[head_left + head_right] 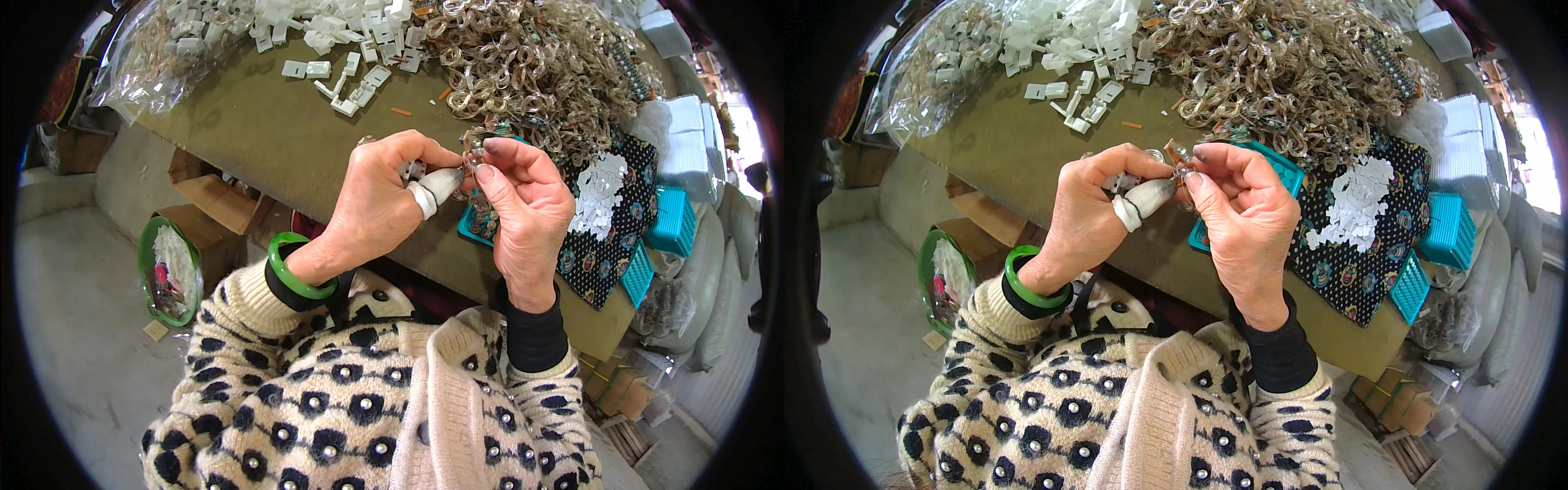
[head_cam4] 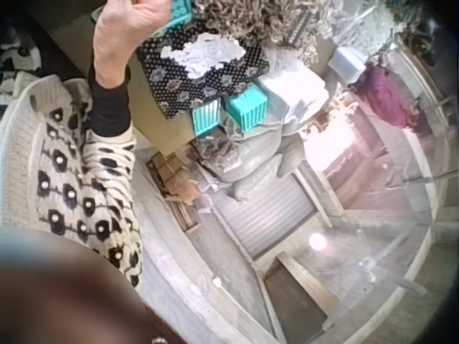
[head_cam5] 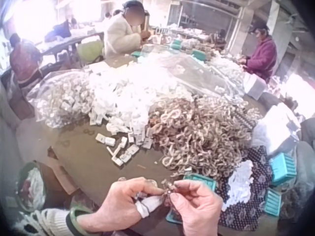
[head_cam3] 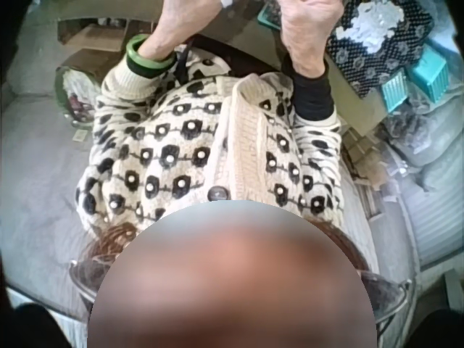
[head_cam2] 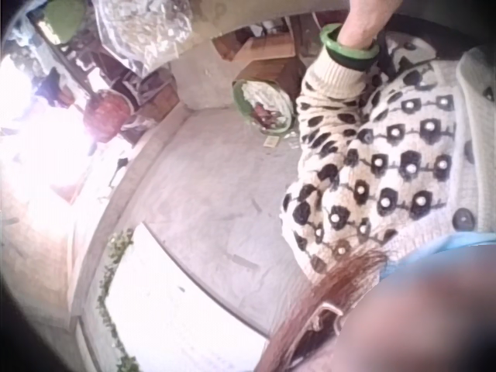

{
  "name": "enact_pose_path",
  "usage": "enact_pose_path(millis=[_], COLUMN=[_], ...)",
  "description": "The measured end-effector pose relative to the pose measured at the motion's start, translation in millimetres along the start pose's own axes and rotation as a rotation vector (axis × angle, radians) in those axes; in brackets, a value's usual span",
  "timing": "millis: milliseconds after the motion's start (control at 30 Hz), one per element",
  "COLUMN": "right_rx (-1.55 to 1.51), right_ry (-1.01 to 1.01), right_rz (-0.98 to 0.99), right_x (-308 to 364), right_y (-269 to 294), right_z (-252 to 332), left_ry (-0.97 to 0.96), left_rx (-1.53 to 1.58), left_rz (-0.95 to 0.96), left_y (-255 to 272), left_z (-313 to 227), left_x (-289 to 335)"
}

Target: The person repeatedly picks small white plastic housings and metal contacts from a table, inserts the contacts into the housings, and places the assembled units back on the table. The person also handles coiled wires and a blue tray of metal parts during the process.

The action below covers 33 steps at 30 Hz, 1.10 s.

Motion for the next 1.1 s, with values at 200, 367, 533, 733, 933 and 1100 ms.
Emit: enact_pose_path(millis=[200, 367, 533, 733, 933, 1100], right_rx=[0.103, 0.227, 0.470, -0.050, -0.217, 0.189], right_ry=[0.038, 0.014, -0.011, -0.123, -0.204, 0.022], right_rz=[-0.028, 0.003, 0.083, -0.002, -0.009, 0.141], right_x=[4.8, 5.8, 1.4, 4.4, 3.3, -1.7], right_y=[-5.3, -6.9, -6.3, -15.0, -17.0, -17.4], right_z=[-1.9, -2.8, 0.0, -8.8, -11.9, -0.4], left_ry=[0.056, -0.029, -0.153, -0.085, 0.059, -0.046], left_rx=[-0.002, 0.004, -0.103, 0.021, 0.276, 0.026], left_rz=[0.041, 0.002, -0.055, -0.127, -0.085, 0.001], left_y=[6.8, 7.7, 9.6, 11.9, 9.5, 17.9], left_z=[2.3, 6.7, 11.0, 9.3, 9.4, 12.8], left_x=[2.0, 2.7, 5.4, 10.5, 13.0, 10.5])
Point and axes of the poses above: each hand's wrist, its own x-axis away from the middle knuckle, its own y-axis out of the back of the hand, z = x × y, the point moved 1 cm from there along -x, towards the middle knuckle, and after that the axes turned 14 degrees about -x, right-handed, at the moved point
